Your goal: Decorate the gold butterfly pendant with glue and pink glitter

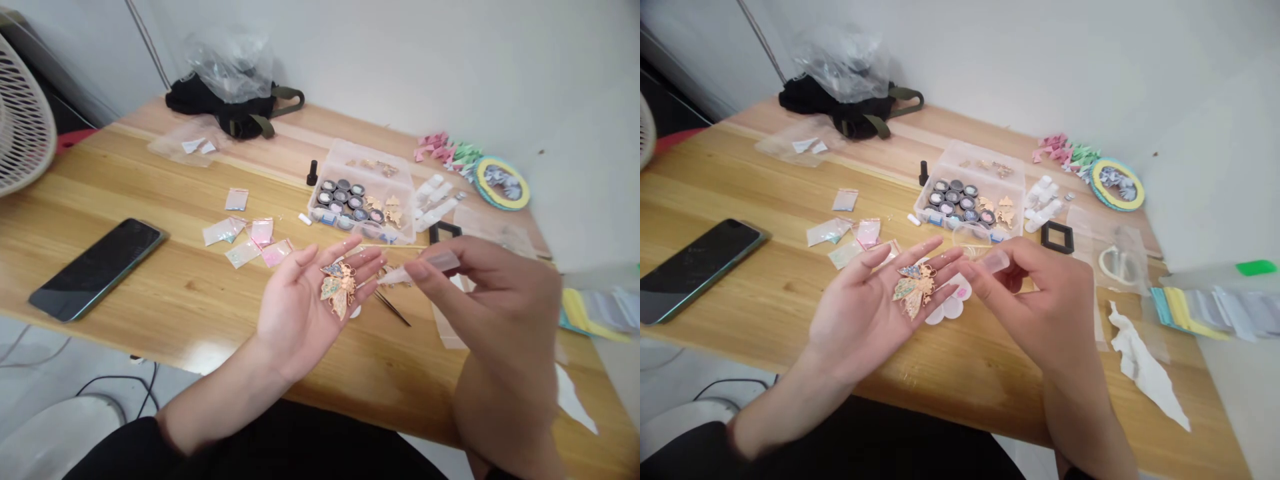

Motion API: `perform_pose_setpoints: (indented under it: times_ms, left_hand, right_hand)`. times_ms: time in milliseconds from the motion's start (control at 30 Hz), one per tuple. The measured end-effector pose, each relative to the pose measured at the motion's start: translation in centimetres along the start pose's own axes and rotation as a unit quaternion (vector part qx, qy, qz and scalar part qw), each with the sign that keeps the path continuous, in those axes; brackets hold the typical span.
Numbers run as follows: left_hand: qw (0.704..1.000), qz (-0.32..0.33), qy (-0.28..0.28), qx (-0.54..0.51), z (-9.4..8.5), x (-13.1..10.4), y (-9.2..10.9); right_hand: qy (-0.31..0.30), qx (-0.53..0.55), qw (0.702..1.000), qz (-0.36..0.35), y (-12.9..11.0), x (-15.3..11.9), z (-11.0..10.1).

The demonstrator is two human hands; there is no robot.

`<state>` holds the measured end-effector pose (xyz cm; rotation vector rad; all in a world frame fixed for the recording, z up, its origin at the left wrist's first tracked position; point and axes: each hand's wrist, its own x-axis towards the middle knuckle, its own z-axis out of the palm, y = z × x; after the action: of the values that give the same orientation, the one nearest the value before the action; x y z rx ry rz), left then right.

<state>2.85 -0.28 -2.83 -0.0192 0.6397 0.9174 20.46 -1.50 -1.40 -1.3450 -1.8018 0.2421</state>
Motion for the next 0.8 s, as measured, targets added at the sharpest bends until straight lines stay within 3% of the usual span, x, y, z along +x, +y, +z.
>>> perform_pose_setpoints:
  times_ms: [233,333,567,667,800]
  left_hand:
    - [0.999,0.004,0.013,0.030,-0.6,0.8,0.2]
    - [0.999,-0.006,0.041,0.031,-0.8,1.2,0.0]
    - [0.998,-0.014,0.047,0.042,-0.7,1.8,-0.5]
    - [0.998,-0.007,0.033,0.052,-1.2,1.6,-0.5]
    - [0.998,0.001,-0.038,0.052,-1.8,1.0,-0.2]
  right_hand:
    - [-0.007,0.029,0.998,0.049,1.0,1.0,-0.3]
    - [-0.012,0.093,0.991,0.096,1.5,1.4,-0.6]
    - [-0.024,0.277,0.947,0.159,2.5,1.4,-1.5]
    - [-0.038,0.318,0.934,0.158,2.3,1.3,-1.9]
    - [-0.054,0.350,0.920,0.167,1.8,1.1,-2.4]
